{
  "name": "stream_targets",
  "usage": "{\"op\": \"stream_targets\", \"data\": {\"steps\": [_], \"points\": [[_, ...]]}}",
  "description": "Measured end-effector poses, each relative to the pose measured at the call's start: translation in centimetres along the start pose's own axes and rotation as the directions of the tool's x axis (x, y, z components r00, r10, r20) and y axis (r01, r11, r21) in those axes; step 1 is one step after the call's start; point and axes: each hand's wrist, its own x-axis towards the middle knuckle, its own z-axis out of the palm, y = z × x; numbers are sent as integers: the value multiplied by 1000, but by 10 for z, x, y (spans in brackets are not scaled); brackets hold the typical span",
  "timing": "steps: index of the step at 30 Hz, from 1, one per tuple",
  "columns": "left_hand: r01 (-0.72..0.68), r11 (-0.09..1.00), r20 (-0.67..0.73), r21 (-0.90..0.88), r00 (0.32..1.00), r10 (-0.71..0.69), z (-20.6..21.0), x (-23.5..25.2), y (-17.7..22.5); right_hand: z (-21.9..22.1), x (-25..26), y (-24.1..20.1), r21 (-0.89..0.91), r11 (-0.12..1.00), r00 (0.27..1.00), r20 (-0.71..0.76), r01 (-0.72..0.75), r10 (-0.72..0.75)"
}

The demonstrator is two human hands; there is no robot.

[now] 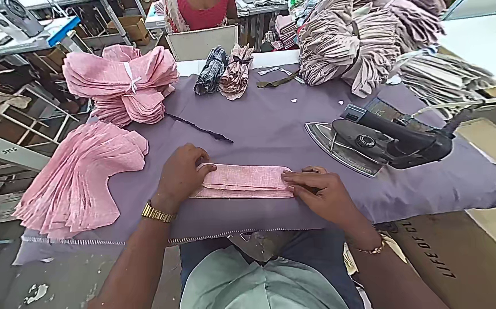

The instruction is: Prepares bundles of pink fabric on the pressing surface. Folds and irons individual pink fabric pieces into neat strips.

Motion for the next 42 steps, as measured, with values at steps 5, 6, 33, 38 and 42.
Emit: {"op": "stream_targets", "data": {"steps": [5,6,33,38,42], "points": [[-249,960,-85,-128,967,240,-1,-16,-15,3,-4,3,-64,993,994,-32,99,-101],[-267,951,-75,-158,963,258,-3,-19,-18,3,-4,3,-76,991,993,-36,111,-114],[-296,850,-90,-436,954,286,-6,-32,-28,15,8,-6,-156,986,995,-89,-50,37],[-292,870,-3,-396,948,317,-13,-28,-28,8,11,-5,-138,987,997,12,-77,80],[-292,917,105,-271,938,329,-16,-26,-27,2,12,-4,-152,986,989,115,-74,92]]}}
